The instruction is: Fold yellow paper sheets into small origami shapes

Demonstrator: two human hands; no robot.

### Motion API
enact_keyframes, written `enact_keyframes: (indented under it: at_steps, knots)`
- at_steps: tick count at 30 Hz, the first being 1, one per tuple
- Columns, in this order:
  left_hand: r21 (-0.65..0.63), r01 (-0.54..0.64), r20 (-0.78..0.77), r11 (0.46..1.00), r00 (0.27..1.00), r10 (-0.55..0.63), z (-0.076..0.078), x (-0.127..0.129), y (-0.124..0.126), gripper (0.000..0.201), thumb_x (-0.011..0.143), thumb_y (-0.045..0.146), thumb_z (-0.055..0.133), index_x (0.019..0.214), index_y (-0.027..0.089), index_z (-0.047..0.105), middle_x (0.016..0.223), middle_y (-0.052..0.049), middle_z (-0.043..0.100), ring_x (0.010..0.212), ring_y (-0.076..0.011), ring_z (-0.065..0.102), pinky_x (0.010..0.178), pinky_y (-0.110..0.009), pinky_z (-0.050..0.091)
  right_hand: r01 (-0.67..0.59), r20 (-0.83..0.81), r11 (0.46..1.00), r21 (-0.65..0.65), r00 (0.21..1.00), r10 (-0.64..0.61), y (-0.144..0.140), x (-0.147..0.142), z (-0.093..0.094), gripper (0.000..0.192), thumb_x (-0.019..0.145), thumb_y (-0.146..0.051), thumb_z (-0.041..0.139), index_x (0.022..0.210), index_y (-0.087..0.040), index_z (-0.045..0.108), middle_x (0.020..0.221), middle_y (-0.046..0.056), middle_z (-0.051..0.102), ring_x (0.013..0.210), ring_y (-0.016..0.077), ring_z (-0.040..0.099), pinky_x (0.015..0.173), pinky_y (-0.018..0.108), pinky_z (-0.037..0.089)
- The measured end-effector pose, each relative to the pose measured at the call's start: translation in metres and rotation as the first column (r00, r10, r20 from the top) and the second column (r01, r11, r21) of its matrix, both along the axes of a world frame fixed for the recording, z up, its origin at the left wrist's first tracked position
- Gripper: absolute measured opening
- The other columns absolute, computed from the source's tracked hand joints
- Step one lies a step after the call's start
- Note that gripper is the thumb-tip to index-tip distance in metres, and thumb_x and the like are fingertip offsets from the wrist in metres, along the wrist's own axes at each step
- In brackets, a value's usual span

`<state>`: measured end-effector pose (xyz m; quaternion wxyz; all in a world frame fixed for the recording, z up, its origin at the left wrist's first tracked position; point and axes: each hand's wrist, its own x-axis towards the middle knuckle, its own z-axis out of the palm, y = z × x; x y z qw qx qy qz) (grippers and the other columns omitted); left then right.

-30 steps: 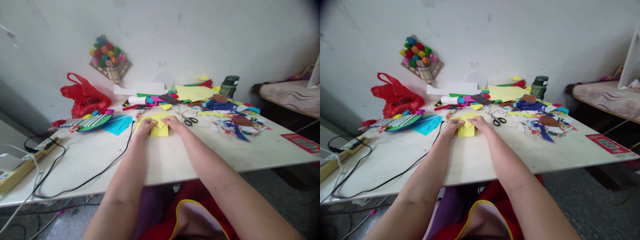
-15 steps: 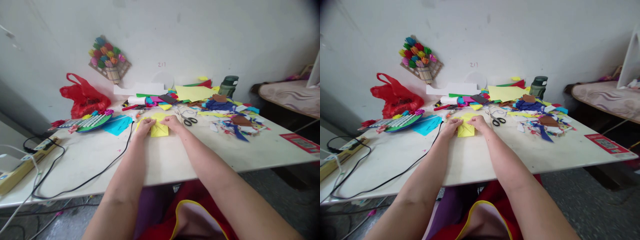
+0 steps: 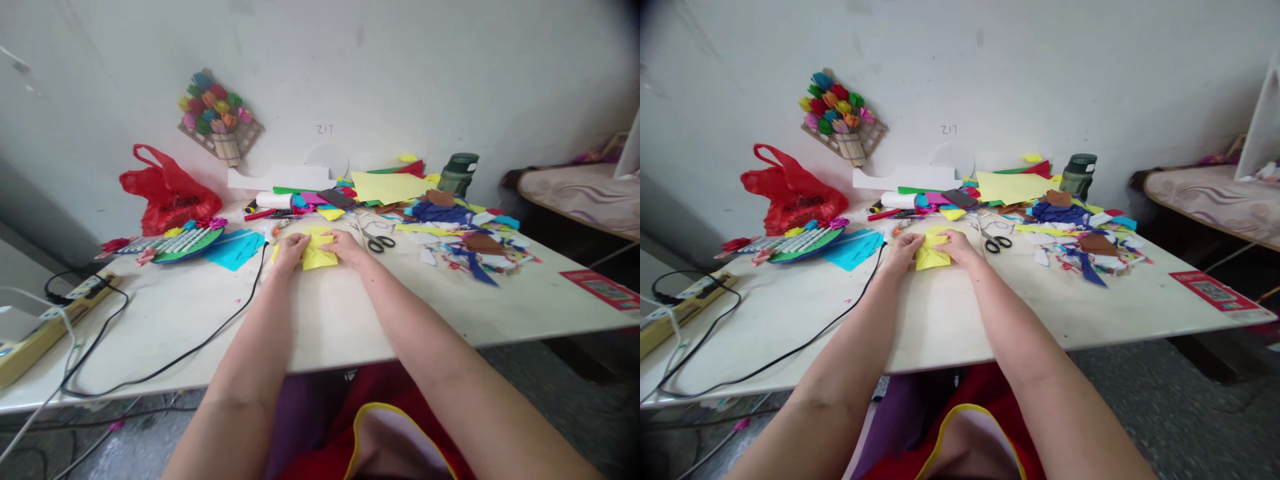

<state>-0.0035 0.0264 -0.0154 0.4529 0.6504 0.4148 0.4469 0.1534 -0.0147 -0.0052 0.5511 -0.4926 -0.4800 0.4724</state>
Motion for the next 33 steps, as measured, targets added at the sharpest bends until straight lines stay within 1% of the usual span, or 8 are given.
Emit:
enact_keyframes:
  at_steps: [5,8,11,16,23,25,28,33]
  knots:
    - [0.034,0.019,0.028,0.999,0.999,-0.02,0.0,0.001,0.001,0.035,0.066,0.05,0.062,0.067,0.016,0.056,0.053,0.005,0.045,0.045,-0.006,0.037,0.045,-0.02,0.028,0.019,0.066,0.999,0.034,0.998,-0.021,-0.002,0.0,0.002,0.041,0.055,-0.01,0.075,0.094,-0.015,0.06,0.058,-0.006,0.057,0.055,0.0098,0.057,0.061,0.024,0.049]
    - [0.036,0.018,0.046,0.999,0.999,-0.02,0.001,0.002,0.0,0.037,0.066,0.052,0.061,0.069,0.016,0.056,0.055,0.004,0.047,0.047,-0.0066,0.039,0.046,-0.02,0.03,-0.024,0.0,0.999,0.035,1.0,0.024,0.001,0.001,-0.003,0.046,0.058,-0.011,0.073,0.101,-0.015,0.058,0.064,-0.005,0.059,0.061,0.0106,0.059,0.064,0.024,0.049]
    - [0.042,0.001,0.04,0.999,0.999,-0.002,0.003,0.003,-0.002,0.037,0.067,0.053,0.06,0.069,0.016,0.055,0.055,0.004,0.046,0.048,-0.0071,0.039,0.046,-0.021,0.03,-0.035,-0.004,0.998,0.051,0.999,0.035,0.004,0.0,-0.007,0.044,0.057,-0.009,0.071,0.098,-0.016,0.059,0.075,-0.002,0.063,0.067,0.0108,0.06,0.067,0.024,0.049]
    - [0.049,-0.045,-0.057,0.998,0.997,0.048,0.004,0.001,-0.005,0.038,0.065,0.055,0.06,0.066,0.016,0.055,0.052,0.005,0.044,0.047,-0.0076,0.039,0.046,-0.021,0.028,-0.072,0.016,0.996,0.054,0.997,0.071,0.003,0.0,-0.006,0.044,0.056,-0.007,0.07,0.098,-0.016,0.06,0.074,-0.002,0.063,0.065,0.0104,0.059,0.066,0.024,0.049]
    - [0.096,-0.103,-0.136,0.99,0.984,0.116,-0.001,0.0,0.001,0.035,0.065,0.051,0.061,0.061,0.017,0.052,0.052,0.004,0.046,0.049,-0.0087,0.041,0.046,-0.021,0.03,-0.19,0.026,0.981,0.027,0.982,0.19,0.004,0.003,-0.01,0.032,0.053,-0.025,0.078,0.079,-0.017,0.061,0.072,0.0,0.065,0.072,0.0145,0.06,0.068,0.026,0.048]
    - [0.109,-0.102,-0.147,0.989,0.982,0.117,-0.002,0.001,0.002,0.034,0.065,0.051,0.06,0.062,0.017,0.053,0.053,0.004,0.048,0.051,-0.0092,0.043,0.048,-0.021,0.032,-0.162,0.032,0.986,0.034,0.986,0.161,0.003,0.003,-0.01,0.028,0.059,-0.036,0.074,0.072,-0.016,0.059,0.068,0.001,0.064,0.069,0.015,0.059,0.064,0.025,0.047]
    - [0.131,-0.091,-0.183,0.987,0.976,0.115,-0.001,0.001,0.001,0.035,0.065,0.051,0.06,0.061,0.017,0.054,0.054,0.004,0.049,0.052,-0.0094,0.043,0.048,-0.021,0.032,-0.077,0.037,0.994,0.077,0.997,0.075,0.003,0.005,-0.009,0.033,0.066,-0.048,0.064,0.067,-0.016,0.057,0.061,0.0,0.06,0.061,0.0142,0.056,0.056,0.024,0.043]
    - [0.137,-0.04,-0.284,0.99,0.956,0.078,0.005,0.001,-0.007,0.037,0.066,0.051,0.06,0.056,0.017,0.05,0.05,0.005,0.041,0.051,-0.0084,0.037,0.047,-0.02,0.028,-0.02,0.112,0.994,0.103,0.994,0.008,0.004,0.008,-0.009,0.033,0.066,-0.048,0.062,0.063,-0.016,0.056,0.055,-0.001,0.055,0.06,0.0148,0.054,0.054,0.024,0.04]
